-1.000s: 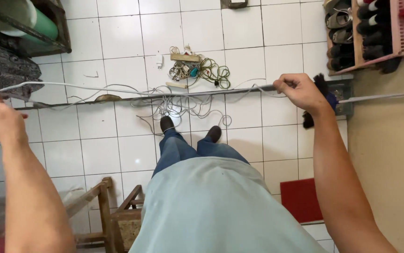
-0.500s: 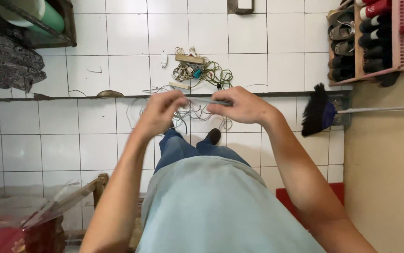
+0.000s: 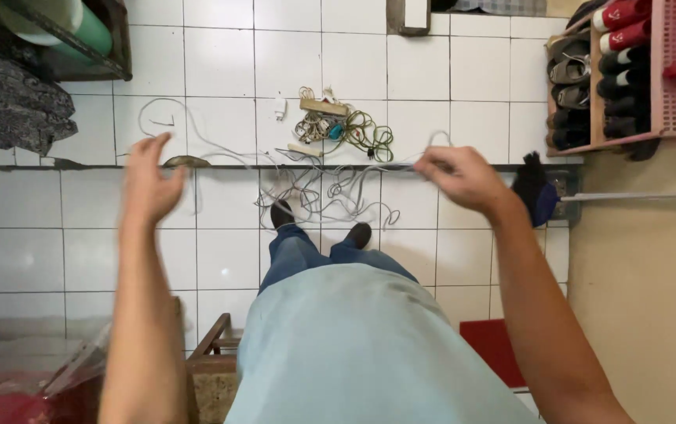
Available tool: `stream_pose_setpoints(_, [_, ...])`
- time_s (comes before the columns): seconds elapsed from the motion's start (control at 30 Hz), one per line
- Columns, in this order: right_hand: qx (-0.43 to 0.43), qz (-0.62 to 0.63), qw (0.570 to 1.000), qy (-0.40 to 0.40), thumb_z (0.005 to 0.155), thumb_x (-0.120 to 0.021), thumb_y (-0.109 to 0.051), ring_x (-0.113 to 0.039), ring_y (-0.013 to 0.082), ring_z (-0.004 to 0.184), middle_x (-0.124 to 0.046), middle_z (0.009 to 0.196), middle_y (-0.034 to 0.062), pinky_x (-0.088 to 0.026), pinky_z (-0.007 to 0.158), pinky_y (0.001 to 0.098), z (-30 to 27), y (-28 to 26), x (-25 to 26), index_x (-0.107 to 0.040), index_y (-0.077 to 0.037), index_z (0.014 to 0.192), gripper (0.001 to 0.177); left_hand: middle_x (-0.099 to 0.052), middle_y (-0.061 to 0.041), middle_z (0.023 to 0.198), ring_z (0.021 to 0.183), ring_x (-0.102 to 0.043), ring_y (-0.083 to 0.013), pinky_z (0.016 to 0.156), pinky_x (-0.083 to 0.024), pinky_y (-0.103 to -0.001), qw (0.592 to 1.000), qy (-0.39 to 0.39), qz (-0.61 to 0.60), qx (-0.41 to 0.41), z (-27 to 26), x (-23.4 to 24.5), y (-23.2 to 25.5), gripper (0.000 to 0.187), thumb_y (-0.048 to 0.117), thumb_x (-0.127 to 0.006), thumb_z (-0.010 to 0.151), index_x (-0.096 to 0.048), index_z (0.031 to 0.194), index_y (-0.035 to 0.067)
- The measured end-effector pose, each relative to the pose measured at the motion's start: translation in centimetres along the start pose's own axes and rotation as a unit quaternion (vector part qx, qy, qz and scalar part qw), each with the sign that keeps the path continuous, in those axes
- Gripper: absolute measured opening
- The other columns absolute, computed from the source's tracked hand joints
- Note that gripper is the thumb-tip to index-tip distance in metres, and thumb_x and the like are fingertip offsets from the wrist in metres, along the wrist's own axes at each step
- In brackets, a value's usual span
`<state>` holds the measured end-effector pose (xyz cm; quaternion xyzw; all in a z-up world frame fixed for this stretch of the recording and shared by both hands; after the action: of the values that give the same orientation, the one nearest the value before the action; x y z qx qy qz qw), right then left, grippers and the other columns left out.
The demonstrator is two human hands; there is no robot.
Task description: The person is coiling a long gray cable in a hallway/kitchen area.
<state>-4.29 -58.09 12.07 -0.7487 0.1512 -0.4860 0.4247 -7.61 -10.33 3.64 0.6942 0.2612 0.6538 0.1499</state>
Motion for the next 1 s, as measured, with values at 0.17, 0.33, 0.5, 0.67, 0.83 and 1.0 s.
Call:
stream_pose_setpoints(0.17, [-0.018,-0.118,0.99,-0.072,0.096,-0.066,-0.032,-0.055,0.0203,0.052,-0.066,0.064,0.0095,-0.045,0.057,0.0375,4.0,-7.4,-7.1,-0.077,-0.009,0.1,0.025,-0.066,-0.014,0.135,0.124,-0.061,-0.025,0.105,-0.047,-0.036,0.901,-0.217,-0.351,-0.134,-3.2,-6.8,20.1,0.054,0.027,-0.066,0.099,-0.051,0.149,0.011])
stream_pose_setpoints(0.33, [-0.068,0.003,0.994,-0.089,0.097,-0.065,-0.036,-0.045,0.019,0.053,-0.055,0.057,0.0089,-0.042,0.052,0.0365,4.7,-4.9,-6.5,-0.071,-0.003,0.086,0.034,-0.075,-0.016,0.089,0.063,-0.059,-0.0208,0.061,-0.047,-0.033,0.928,-0.222,-0.275,-0.118,-0.5,-6.4,15.3,0.022,0.01,-0.06,0.099,-0.071,0.117,0.006])
stream_pose_setpoints(0.5, [-0.217,-0.065,0.974,0.014,0.102,-0.066,-0.034,-0.036,0.0147,0.058,-0.046,0.059,0.008,-0.034,0.051,0.0343,0.4,3.9,-1.2,-0.065,0.0,0.08,0.041,-0.075,-0.013,0.1,0.09,-0.069,-0.0157,0.082,-0.053,-0.029,0.974,0.133,-0.18,-0.034,6.1,4.3,-6.8,0.018,-0.004,-0.054,0.106,-0.071,0.111,-0.001])
stream_pose_setpoints(0.67, [-0.191,-0.003,0.981,0.015,0.102,-0.063,-0.032,-0.04,0.0142,0.057,-0.049,0.061,0.0048,-0.036,0.052,0.0332,1.8,-0.4,-5.5,-0.063,-0.002,0.082,0.036,-0.068,-0.019,0.112,0.099,-0.063,-0.0301,0.084,-0.051,-0.038,0.997,0.027,-0.075,0.004,7.8,1.6,-6.4,0.021,0.009,-0.068,0.101,-0.071,0.12,0.001])
stream_pose_setpoints(0.83, [-0.098,-0.022,0.995,-0.009,0.1,-0.063,-0.032,-0.048,0.0216,0.056,-0.057,0.063,0.0107,-0.043,0.055,0.0376,7.7,-8.7,-10.1,-0.063,-0.003,0.087,0.031,-0.057,-0.014,0.15,0.142,-0.052,-0.0338,0.116,-0.04,-0.041,0.928,-0.153,-0.311,-0.136,4.8,-4.9,10.5,0.05,0.025,-0.064,0.097,-0.054,0.143,0.008])
stream_pose_setpoints(1.0, [-0.244,-0.021,0.969,-0.025,0.092,-0.07,-0.04,-0.044,0.0196,0.057,-0.054,0.061,0.0112,-0.04,0.053,0.0378,6.7,-6.7,-8.3,-0.064,-0.004,0.082,0.038,-0.073,-0.015,0.081,0.076,-0.066,-0.0274,0.075,-0.053,-0.035,0.849,-0.374,-0.339,-0.156,1.1,-11.5,15.1,0.025,0.022,-0.051,0.108,-0.068,0.113,0.004])
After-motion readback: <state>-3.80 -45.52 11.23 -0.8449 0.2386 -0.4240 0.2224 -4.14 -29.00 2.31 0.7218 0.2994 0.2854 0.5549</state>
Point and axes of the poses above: each hand's wrist, its own z-axis towards the middle knuckle, its own x-axis out of the back of the hand, y = z × x, the point moved 9 cm from there along z, towards the middle knuckle
